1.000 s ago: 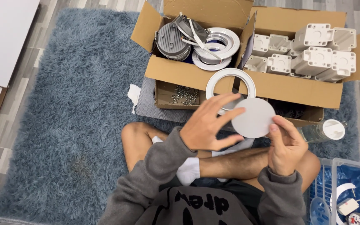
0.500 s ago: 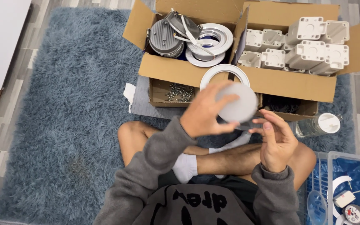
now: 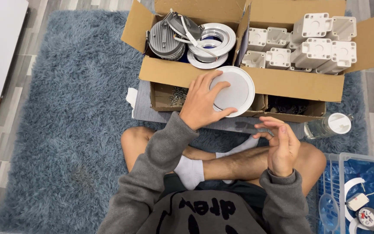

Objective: Assembling recessed LED light fixtures by manually fitting together the outer ring, diffuser plate, and LED heat sink unit.

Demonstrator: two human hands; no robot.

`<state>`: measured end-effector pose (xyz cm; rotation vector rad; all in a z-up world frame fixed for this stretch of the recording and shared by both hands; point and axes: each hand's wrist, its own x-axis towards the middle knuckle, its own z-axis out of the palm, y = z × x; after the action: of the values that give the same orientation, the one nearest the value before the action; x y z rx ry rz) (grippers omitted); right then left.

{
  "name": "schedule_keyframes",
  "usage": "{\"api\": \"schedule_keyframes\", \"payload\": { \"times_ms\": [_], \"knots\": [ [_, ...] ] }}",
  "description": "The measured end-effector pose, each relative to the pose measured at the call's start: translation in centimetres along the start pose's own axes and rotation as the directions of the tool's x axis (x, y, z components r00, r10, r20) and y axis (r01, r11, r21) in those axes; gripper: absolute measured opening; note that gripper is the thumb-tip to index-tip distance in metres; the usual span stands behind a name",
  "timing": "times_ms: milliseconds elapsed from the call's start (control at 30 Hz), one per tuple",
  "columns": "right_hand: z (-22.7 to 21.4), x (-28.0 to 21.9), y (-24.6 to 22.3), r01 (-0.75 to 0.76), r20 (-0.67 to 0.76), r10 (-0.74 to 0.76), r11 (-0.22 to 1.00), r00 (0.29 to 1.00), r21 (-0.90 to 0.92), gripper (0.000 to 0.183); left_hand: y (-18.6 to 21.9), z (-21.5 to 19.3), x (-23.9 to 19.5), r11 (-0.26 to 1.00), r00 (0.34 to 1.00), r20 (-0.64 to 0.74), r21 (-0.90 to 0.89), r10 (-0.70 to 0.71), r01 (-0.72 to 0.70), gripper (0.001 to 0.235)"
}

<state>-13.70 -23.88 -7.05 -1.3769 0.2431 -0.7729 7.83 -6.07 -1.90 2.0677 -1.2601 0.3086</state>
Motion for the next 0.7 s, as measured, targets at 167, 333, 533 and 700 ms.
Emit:
{"api": "schedule_keyframes", "payload": {
  "times_ms": [167, 333, 533, 700],
  "knots": [
    [0.3, 0.2, -0.2, -0.017, 0.005, 0.017, 1.0, 1.0, 0.003, 0.047, -0.4, 0.3, -0.1, 1.0, 1.0, 0.025, -0.009, -0.007, 0.007, 0.072],
    [0.5, 0.8, -0.2, -0.028, 0.013, 0.029, 0.999, 1.0, -0.016, 0.048, -0.9, 0.2, 0.0, 1.0, 0.999, 0.048, -0.013, 0.003, -0.002, 0.074],
    [0.7, 1.1, 0.4, -0.044, 0.013, 0.045, 0.999, 0.999, -0.022, 0.046, -1.0, -4.2, 1.6, 0.994, 0.985, -0.134, -0.012, 0.106, -0.109, 0.063],
    [1.2, 1.1, -1.5, -0.245, 0.008, 0.245, 0.969, 0.969, -0.02, 0.032, -3.2, -12.8, 5.0, 0.996, 0.949, -0.311, 0.082, 0.046, -0.021, 0.048]
  ]
}}
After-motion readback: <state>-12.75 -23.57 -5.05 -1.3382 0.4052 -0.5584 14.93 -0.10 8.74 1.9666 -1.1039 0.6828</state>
